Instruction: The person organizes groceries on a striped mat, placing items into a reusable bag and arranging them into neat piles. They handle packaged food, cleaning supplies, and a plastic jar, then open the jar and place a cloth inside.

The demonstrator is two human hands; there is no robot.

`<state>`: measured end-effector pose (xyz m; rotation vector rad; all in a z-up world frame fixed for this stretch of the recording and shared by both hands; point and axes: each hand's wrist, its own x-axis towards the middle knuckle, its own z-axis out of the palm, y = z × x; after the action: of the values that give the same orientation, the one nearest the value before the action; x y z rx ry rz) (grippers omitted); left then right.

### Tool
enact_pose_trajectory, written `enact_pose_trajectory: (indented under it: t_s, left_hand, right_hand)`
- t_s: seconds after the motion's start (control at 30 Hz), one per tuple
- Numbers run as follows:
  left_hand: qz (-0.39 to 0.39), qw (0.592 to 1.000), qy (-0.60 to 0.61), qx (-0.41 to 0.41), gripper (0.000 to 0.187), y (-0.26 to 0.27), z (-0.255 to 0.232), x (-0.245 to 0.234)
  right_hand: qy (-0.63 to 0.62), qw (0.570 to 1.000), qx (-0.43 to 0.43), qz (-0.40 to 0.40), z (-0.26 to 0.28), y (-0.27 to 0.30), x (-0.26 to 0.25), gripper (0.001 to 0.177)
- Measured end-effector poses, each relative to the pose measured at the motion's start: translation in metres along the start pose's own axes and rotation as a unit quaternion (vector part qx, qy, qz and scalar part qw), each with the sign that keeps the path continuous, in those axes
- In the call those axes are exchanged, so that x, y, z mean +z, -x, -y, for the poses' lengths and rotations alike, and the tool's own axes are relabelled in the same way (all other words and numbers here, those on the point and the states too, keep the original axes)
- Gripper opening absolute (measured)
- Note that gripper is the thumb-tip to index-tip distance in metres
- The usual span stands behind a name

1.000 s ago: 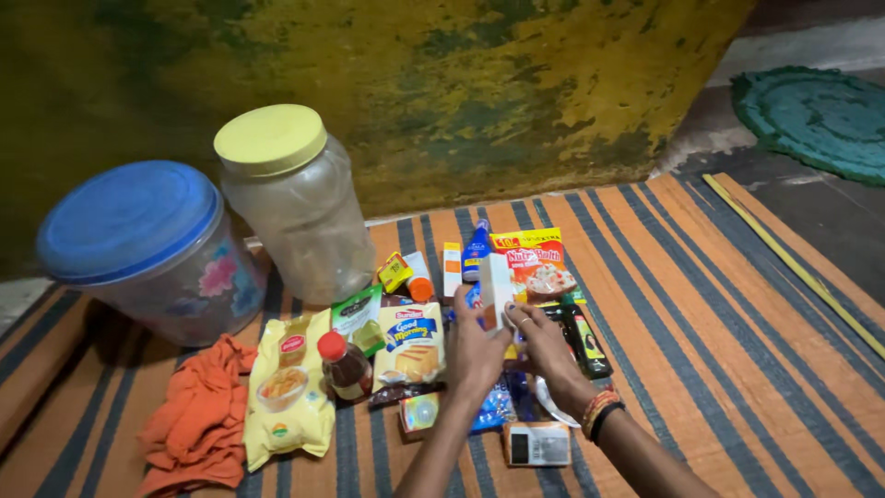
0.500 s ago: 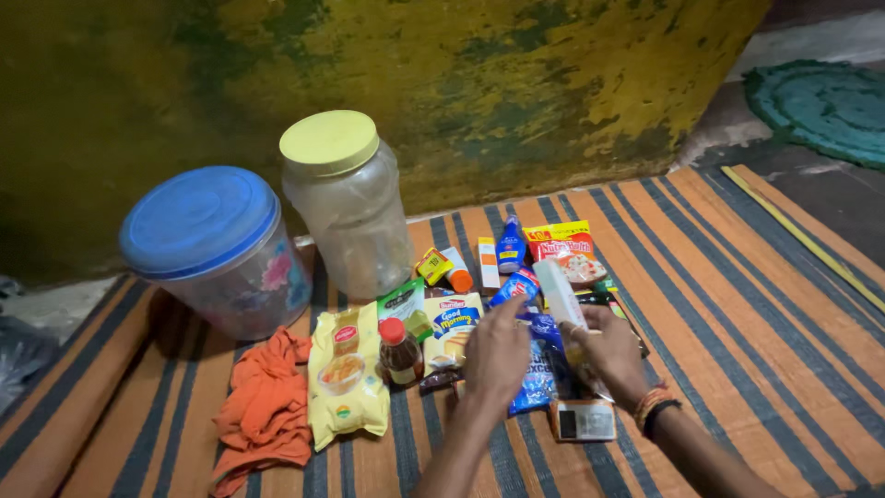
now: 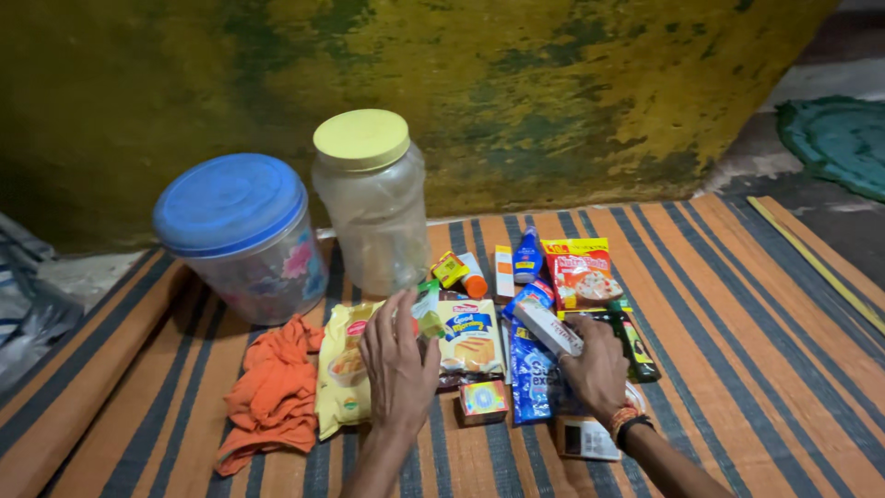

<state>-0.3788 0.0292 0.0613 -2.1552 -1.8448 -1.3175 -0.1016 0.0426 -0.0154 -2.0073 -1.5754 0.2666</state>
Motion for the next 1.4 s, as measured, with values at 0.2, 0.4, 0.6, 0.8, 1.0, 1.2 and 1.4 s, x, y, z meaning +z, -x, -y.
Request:
enact_pose_trajectory:
  t_s: [0.2, 0.4, 0.6, 0.8, 1.0, 1.2, 1.4]
  left_hand:
    - [0.195, 0.931, 0.064, -0.301, 0.093, 0.006, 0.021, 0.009]
    - [0.185, 0.955, 0.044, -0.229, 0.07, 0.01, 0.029, 0.017]
    - [0.241, 0.944, 0.051, -0.218, 0.056, 0.017, 0.018, 0.003]
    - [0.287, 0.932, 0.075, -0.208, 0.056, 0.019, 0.019, -0.013]
    - [0.348, 0.913, 0.119, -0.179, 0.067, 0.013, 0.046, -0.011]
    - [0.389, 0.878, 0.16, -0.227, 0.073, 0.025, 0.054, -0.004]
    - [0.422, 0.843, 0.226, -0.244, 0.073, 0.025, 0.045, -0.008]
  right_hand:
    - [-0.017, 0.997, -0.074, 0.012, 0.025, -0.008, -0.002, 0.059]
    - [-0.124, 0.978, -0.159, 0.055, 0.054, -0.005, 0.008, 0.052]
    - [-0.17, 0.974, -0.099, 0.112, 0.079, 0.001, 0.009, 0.04]
    - [-0.176, 0.97, -0.079, 0.144, 0.08, 0.0, 0.007, 0.036]
    - [-0.197, 0.96, -0.079, 0.185, 0.071, -0.002, 0.022, 0.037]
    - [-0.104, 0.967, -0.18, 0.149, 0.065, -0.001, 0.04, 0.048]
    - [-0.106, 0.974, -0.137, 0.148, 0.062, 0.006, 0.05, 0.07]
